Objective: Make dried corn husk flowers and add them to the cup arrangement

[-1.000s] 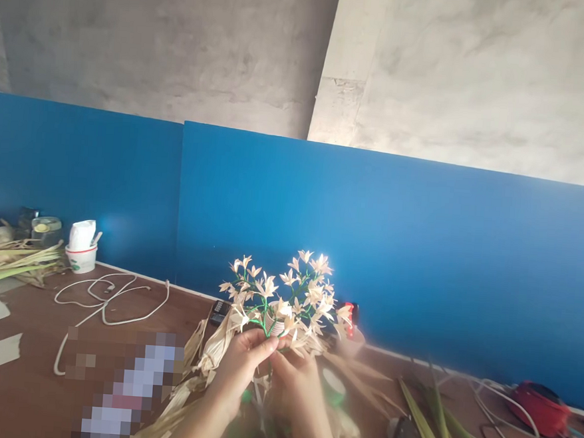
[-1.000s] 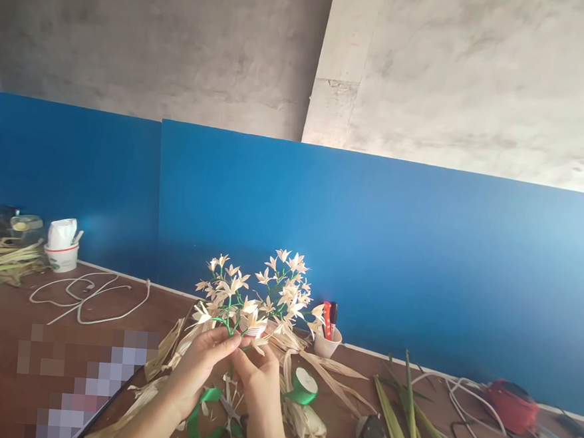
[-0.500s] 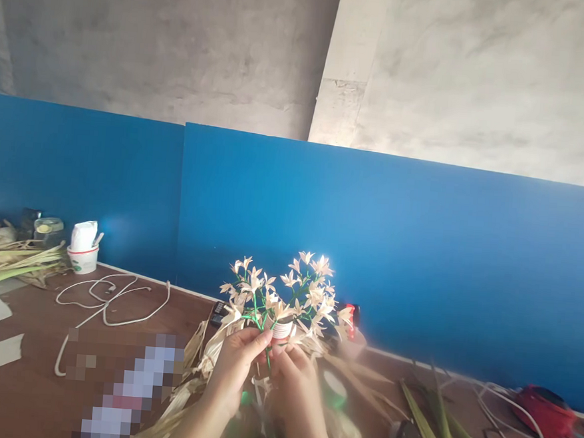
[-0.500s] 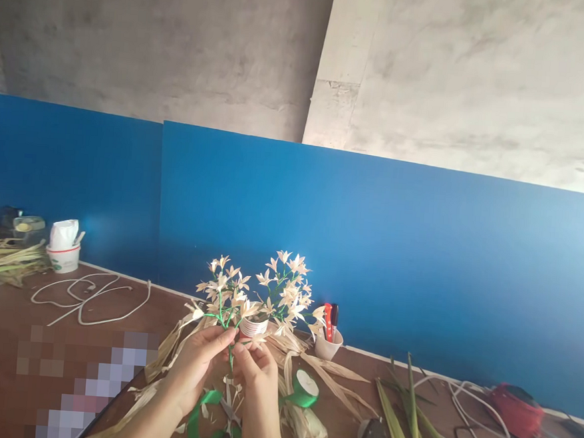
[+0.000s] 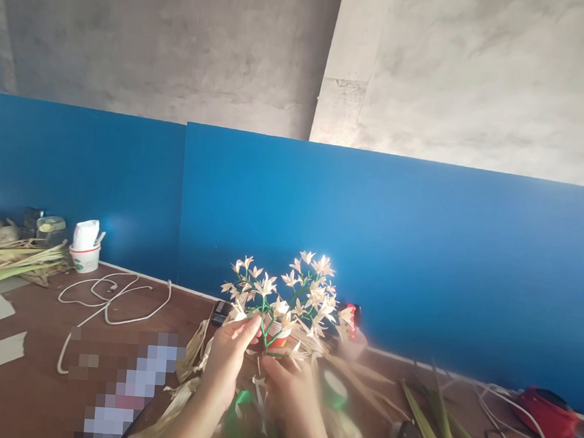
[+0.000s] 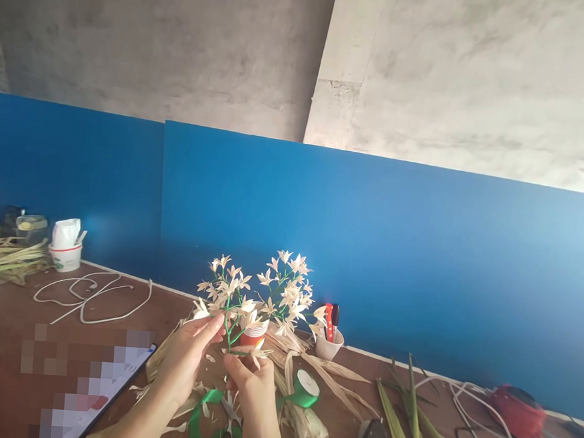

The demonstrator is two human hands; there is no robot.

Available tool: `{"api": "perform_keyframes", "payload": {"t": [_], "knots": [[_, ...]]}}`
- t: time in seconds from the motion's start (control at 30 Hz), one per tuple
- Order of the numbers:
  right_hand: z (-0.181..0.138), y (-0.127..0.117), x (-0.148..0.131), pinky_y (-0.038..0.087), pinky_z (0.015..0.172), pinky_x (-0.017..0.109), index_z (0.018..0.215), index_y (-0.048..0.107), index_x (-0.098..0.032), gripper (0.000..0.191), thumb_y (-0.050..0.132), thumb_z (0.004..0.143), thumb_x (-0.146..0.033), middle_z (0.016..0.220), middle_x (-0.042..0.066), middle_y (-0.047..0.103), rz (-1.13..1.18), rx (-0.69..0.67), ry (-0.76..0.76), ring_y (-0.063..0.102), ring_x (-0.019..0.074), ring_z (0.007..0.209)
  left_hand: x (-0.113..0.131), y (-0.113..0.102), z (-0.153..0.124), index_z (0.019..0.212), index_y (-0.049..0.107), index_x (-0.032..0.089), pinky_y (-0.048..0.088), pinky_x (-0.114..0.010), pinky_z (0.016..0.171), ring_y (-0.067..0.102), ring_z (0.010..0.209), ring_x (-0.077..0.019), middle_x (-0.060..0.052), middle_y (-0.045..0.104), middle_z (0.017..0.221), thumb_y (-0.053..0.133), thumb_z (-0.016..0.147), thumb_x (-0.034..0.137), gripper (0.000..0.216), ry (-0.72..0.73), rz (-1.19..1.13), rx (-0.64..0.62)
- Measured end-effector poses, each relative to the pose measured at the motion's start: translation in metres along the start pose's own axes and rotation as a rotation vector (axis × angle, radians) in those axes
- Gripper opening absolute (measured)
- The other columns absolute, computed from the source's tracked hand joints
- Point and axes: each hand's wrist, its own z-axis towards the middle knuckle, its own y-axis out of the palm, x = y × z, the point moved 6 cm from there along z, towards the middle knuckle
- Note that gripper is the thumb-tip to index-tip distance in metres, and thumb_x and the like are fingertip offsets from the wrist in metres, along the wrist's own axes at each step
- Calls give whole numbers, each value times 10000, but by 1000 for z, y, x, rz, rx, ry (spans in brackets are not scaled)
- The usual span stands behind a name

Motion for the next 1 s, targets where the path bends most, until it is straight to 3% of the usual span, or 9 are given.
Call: {"api": "perform_keyframes", "payload": {"t": [0.1,0.27,0.47,0.67,0.8,1.0], "knots": [[3,-1,9,324,427,214,685,663,-153,292,812,554,-369,510,-28,587,68,-25,4,446,87,418,-1,2,-2,702,722,142,430,-247,640,548,660,-155,-14,627,625,769,610,507,380,-27,-105,0],[9,-2,21,335,412,220,683,662,-164,337,833,516,-402,449,-39,566,116,-29,22,464,101,389,-3,20,-9,731,706,137,452,-210,602,547,611,-107,-7,635,666,837,566,412,346,-171,-460,-130],[7,1,17,347,422,221,676,657,-164,307,826,546,-385,455,-46,559,142,-41,-4,460,96,391,-8,22,-10,778,713,138,469,-174,584,581,635,-94,-15,656,715,844,587,355,317,-225,-565,-93],[3,0,9,324,438,217,724,679,-155,303,801,594,-400,567,-18,611,165,-43,9,434,80,425,-3,18,-11,919,698,182,482,-225,664,617,696,-134,-4,670,744,823,599,379,396,-165,-330,-123],[3,-2,5,318,437,215,728,690,-143,337,806,587,-426,525,-22,577,138,-36,-6,414,80,429,-3,23,-14,742,698,167,453,-260,602,617,629,-172,-24,684,679,792,606,405,290,-180,-88,-219],[5,-1,3,305,430,211,713,683,-150,349,795,578,-452,583,-7,597,107,-40,-29,443,89,457,-2,18,-11,662,707,182,458,-268,669,635,724,-205,-22,704,672,787,582,406,251,-90,-16,-126]]}}
